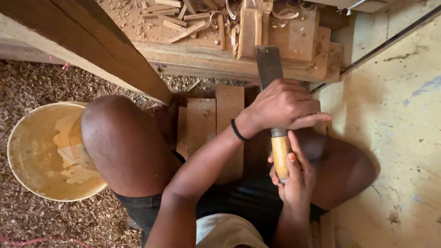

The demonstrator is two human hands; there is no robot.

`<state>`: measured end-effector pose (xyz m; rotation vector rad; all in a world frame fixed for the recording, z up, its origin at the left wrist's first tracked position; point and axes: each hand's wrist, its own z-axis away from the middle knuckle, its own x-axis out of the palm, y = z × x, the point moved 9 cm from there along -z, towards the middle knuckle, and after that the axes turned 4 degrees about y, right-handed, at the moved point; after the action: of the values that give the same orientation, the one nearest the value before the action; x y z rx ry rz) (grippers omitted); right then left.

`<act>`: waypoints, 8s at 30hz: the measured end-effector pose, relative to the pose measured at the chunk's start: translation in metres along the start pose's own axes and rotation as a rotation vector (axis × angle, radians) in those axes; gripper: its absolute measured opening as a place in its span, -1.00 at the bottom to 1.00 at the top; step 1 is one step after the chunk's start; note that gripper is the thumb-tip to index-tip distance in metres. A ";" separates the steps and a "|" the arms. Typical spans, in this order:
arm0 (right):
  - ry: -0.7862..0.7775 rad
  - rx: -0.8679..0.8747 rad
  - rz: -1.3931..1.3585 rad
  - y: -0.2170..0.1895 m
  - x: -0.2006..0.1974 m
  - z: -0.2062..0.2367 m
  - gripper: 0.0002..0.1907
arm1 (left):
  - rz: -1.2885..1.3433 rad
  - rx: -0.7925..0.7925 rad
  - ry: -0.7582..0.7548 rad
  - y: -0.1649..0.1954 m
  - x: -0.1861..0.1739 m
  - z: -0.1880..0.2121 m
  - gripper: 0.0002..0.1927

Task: The person uses a chisel and strikes it with the palm of their hand to carve out recesses in wooden beams while sitting on a floor covered in wood shavings.

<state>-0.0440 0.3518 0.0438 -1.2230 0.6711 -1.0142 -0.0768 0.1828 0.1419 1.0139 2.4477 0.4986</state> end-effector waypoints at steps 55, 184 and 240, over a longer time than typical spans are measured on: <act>0.042 0.025 0.169 0.012 0.044 -0.016 -0.40 | 0.050 -0.135 -0.192 -0.064 0.027 0.017 -0.36; 0.017 0.051 -0.037 0.062 -0.030 -0.067 -0.27 | -0.603 -0.333 0.012 -0.125 -0.077 0.048 -0.60; 0.085 0.039 -0.046 0.031 -0.037 -0.020 -0.32 | -0.417 -0.484 0.038 -0.159 -0.076 0.056 -0.26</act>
<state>-0.0686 0.3768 0.0051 -1.1716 0.6886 -1.1180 -0.0900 0.0305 0.0384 0.2911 2.3077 0.9029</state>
